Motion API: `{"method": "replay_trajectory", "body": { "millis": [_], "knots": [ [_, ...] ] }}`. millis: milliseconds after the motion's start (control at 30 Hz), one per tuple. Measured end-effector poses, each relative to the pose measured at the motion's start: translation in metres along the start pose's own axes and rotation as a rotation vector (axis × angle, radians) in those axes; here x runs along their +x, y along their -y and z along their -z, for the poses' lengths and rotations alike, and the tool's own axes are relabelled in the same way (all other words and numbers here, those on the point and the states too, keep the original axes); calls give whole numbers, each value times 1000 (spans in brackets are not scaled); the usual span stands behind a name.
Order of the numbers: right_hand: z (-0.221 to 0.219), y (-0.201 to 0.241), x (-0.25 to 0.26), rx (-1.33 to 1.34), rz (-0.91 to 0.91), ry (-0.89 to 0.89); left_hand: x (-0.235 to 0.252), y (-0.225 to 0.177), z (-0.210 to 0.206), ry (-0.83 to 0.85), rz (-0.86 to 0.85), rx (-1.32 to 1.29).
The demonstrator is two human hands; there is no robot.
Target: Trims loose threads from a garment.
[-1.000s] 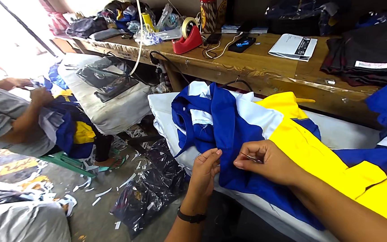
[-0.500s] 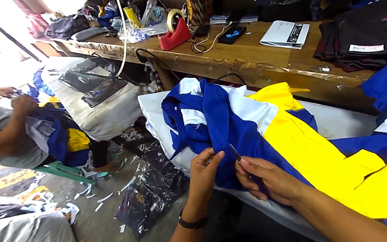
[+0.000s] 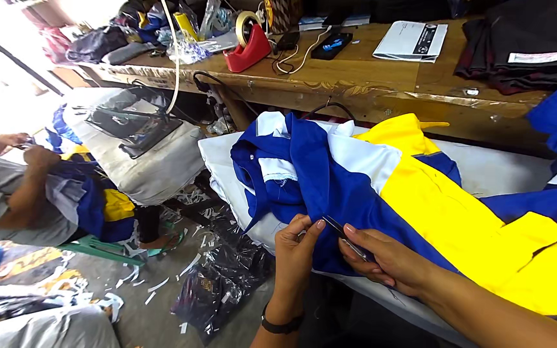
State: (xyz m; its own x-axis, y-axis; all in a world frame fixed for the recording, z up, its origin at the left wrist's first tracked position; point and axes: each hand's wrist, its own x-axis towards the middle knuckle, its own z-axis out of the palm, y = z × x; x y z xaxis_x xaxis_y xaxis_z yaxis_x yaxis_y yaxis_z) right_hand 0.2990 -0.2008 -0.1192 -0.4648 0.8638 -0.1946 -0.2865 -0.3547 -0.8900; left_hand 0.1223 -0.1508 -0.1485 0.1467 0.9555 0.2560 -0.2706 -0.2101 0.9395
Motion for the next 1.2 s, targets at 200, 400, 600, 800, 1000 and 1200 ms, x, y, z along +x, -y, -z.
{"method": "replay_trajectory", "body": {
  "millis": [200, 400, 600, 800, 1000, 1200],
  "knots": [
    [1, 0, 0, 8, -2, -11, -1, 1, -2, -14, -29, 3],
    [1, 3, 1, 6, -7, -19, 0, 1, -6, -18, -65, 22],
    [4, 7, 2, 342, -146, 110, -3, 10, -14, -53, -166, -11],
    [2, 0, 7, -347, 196, -250, -7, 7, -19, -76, -70, -89],
    [2, 7, 4, 175, -26, -17, -9, 7, -27, -104, -71, -150],
    [-9, 5, 6, 86, 15, -191, -9, 14, -27, -93, -223, -40]
  ]
}}
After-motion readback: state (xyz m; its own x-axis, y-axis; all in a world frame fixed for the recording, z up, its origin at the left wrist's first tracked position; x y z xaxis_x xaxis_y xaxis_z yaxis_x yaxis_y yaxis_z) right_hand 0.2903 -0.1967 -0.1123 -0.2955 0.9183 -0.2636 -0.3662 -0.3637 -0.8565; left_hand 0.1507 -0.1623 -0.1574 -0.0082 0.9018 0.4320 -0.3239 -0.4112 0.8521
